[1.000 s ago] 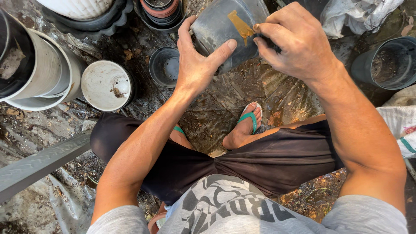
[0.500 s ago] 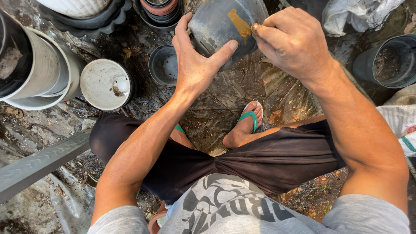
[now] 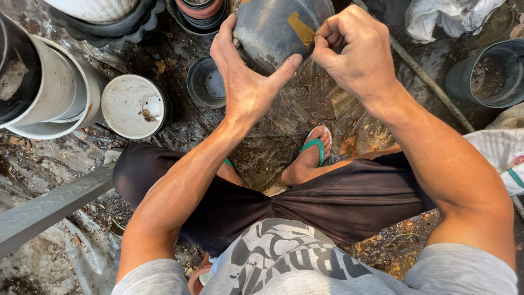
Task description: The person cleans debris from inside several small plastic plant pots by hand and applies tape to repair a crack on the side of one pot.
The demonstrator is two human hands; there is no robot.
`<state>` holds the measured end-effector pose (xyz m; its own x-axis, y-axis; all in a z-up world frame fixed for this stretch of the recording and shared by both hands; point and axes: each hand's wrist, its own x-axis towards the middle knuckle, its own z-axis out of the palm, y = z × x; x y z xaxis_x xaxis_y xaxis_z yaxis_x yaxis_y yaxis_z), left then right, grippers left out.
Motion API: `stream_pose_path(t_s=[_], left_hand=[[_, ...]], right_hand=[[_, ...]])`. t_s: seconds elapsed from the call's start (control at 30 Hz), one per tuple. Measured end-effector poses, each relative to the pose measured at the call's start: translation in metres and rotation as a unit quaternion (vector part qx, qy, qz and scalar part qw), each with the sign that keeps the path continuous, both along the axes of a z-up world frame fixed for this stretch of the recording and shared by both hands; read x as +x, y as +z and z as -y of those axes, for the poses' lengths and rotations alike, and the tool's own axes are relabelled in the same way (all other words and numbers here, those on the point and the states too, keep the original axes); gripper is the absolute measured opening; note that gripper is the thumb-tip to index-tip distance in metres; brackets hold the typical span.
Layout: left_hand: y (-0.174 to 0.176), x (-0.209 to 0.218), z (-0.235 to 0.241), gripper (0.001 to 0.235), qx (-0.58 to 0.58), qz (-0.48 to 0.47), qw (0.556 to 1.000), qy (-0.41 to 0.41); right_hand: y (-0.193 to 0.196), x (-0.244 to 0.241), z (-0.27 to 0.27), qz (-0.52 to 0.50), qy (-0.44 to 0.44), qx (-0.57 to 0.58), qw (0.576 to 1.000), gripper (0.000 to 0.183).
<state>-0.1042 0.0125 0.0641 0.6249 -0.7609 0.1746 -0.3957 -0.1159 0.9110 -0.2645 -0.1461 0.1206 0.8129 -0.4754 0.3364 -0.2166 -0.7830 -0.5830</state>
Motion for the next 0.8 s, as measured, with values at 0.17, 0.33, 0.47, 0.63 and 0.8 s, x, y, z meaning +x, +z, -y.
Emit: stream_pose_path(t_s=[0.17,0.33,0.47,0.63,0.8], left_hand=[[-0.001,0.002,-0.001,0.121,-0.017,0.038,0.999,0.009],[-0.004,0.006,0.003,0.121,-0.034,0.05,0.998,0.022],[-0.007,0.014,0.004,0.118,-0.03,0.051,0.997,0.054],[-0.009,0.011,0.003,0.115,-0.051,0.039,0.997,0.044],[-0.007,0.004,0.002,0.116,-0.056,0.038,0.996,0.058]], right_hand=[[-0.007,0.004,-0.001,0.008,-0.024,0.077,0.997,0.009],[-0.007,0.009,-0.005,0.007,-0.024,0.094,0.995,0.008],[0.0,0.01,-0.017,0.036,-0.007,0.152,0.988,0.008],[0.005,0.007,-0.013,0.054,-0.043,0.171,0.983,0.001],[0.001,0.008,-0.015,0.096,-0.031,0.169,0.98,0.01]])
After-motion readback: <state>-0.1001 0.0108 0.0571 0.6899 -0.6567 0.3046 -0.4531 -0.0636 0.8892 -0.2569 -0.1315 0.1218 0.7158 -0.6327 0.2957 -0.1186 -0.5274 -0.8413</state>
